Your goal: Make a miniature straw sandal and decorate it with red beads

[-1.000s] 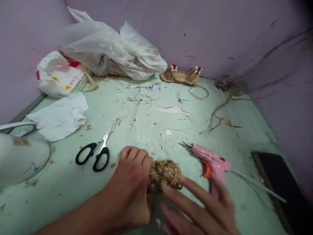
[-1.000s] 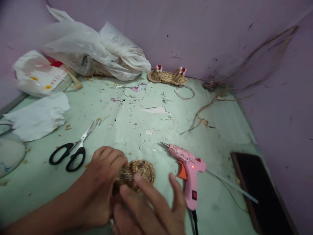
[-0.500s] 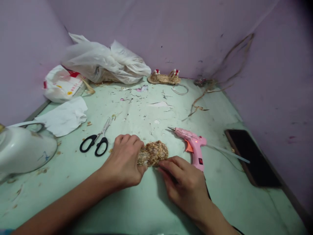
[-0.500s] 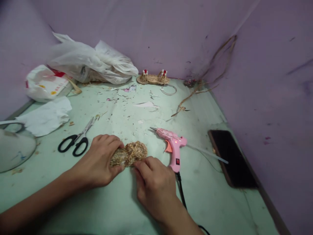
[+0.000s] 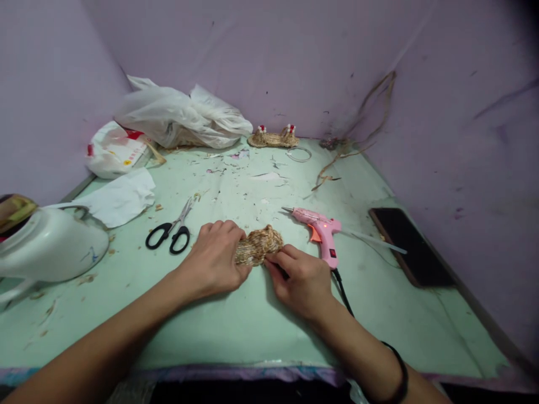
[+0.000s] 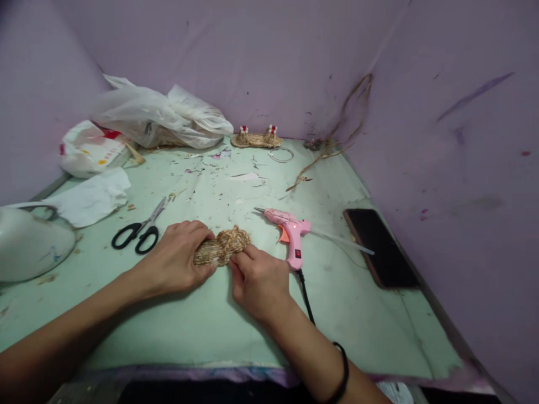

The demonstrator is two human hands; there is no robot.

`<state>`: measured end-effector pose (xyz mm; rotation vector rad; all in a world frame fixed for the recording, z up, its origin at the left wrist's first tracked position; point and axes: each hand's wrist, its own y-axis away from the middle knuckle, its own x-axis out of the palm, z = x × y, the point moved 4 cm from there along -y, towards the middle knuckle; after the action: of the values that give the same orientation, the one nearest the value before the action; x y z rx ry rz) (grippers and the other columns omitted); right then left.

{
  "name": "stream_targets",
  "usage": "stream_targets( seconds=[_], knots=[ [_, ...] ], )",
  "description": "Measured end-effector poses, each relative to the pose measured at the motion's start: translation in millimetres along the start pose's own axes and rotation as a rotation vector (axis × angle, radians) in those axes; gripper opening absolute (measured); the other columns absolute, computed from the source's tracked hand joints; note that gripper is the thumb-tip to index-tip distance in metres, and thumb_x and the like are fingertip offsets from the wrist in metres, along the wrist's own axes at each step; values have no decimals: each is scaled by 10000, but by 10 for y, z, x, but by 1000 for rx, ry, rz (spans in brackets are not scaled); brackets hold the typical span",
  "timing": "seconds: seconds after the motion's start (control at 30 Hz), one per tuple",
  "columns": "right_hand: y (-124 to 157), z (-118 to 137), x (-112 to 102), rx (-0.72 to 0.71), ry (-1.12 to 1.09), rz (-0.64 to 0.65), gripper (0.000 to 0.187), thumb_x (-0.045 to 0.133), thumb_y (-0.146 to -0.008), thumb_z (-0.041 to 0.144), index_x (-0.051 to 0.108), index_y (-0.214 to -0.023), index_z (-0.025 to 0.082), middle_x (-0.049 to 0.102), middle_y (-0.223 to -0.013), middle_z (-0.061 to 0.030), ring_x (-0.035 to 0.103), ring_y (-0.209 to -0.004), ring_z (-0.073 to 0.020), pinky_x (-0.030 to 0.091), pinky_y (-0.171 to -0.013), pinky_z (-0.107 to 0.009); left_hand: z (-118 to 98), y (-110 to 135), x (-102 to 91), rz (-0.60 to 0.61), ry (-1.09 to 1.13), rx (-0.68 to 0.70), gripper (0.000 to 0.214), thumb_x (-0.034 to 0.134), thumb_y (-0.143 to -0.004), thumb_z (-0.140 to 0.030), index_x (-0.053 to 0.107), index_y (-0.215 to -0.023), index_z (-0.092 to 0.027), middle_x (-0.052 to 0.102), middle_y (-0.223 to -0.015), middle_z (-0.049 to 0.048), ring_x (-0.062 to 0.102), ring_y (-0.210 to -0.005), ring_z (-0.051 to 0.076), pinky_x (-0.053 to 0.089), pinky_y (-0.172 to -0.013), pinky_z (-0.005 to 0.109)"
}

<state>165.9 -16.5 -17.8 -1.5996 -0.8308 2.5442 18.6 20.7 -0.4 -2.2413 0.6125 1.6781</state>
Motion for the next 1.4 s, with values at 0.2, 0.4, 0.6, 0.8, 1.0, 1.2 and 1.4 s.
stream_targets(
  seconds=[0.2, 0.4, 0.6, 0.8, 1.0, 1.2, 1.4],
  knots=[
    [3, 18, 28, 0, -23, 2, 181, 517, -761, 187, 676, -678, 169, 636, -615, -13, 591, -540, -129, 313, -442, -233, -17, -3, 15, -11, -32, -3, 272, 505, -684, -280, 567, -917, -152, 574, -935, 95, 511, -912, 275, 390, -841, 436],
    [7, -26, 35, 24, -131, -1, 134, 536, -748, 194, 641, -669, 171, 608, -595, -6, 556, -513, -122, 347, -458, -230, 8, -24, 87, -52, -43, -44, 273, 523, -634, -284, 566, -872, -158, 574, -892, 98, 514, -891, 281, 397, -829, 431],
    [16, -103, -133, 10, -527, -112, 182, 457, -703, 79, 613, -736, 166, 516, -546, 23, 440, -442, -90, 330, -437, -218, 7, -20, 86, -64, -30, -43, 304, 520, -638, -299, 573, -892, -142, 567, -907, 103, 507, -898, 287, 397, -826, 436],
    [41, -182, -160, 72, -668, -87, 184, 321, -671, 107, 296, -526, 216, 295, -481, 43, 317, -430, -98, 247, -427, -246, 11, -18, 77, -72, -28, -35, 290, 516, -646, -304, 579, -875, -139, 564, -891, 103, 510, -874, 286, 394, -812, 443],
    [-6, -172, -171, 153, -616, -117, 254, 393, -837, 166, 354, -589, 204, 333, -517, 53, 334, -445, -85, 257, -431, -235, 15, -25, 87, -72, -31, -29, 286, 519, -653, -310, 579, -876, -141, 570, -896, 106, 513, -866, 284, 394, -810, 443],
    [74, -271, -224, 281, -590, -336, 421, 421, -900, 237, 220, -531, 214, 196, -498, 70, 196, -425, -69, 162, -413, -256, 20, -30, 82, -67, -26, -40, 299, 525, -649, -318, 581, -886, -144, 573, -911, 106, 512, -875, 286, 398, -809, 441],
    [57, -352, -282, 360, -842, -524, 392, 425, -910, 261, 333, -534, 202, 302, -513, 53, 284, -455, -91, 227, -437, -259, 13, -37, 84, -67, -39, -32, 293, 518, -656, -313, 581, -887, -144, 570, -905, 104, 511, -879, 283, 396, -818, 438]
  ],
)
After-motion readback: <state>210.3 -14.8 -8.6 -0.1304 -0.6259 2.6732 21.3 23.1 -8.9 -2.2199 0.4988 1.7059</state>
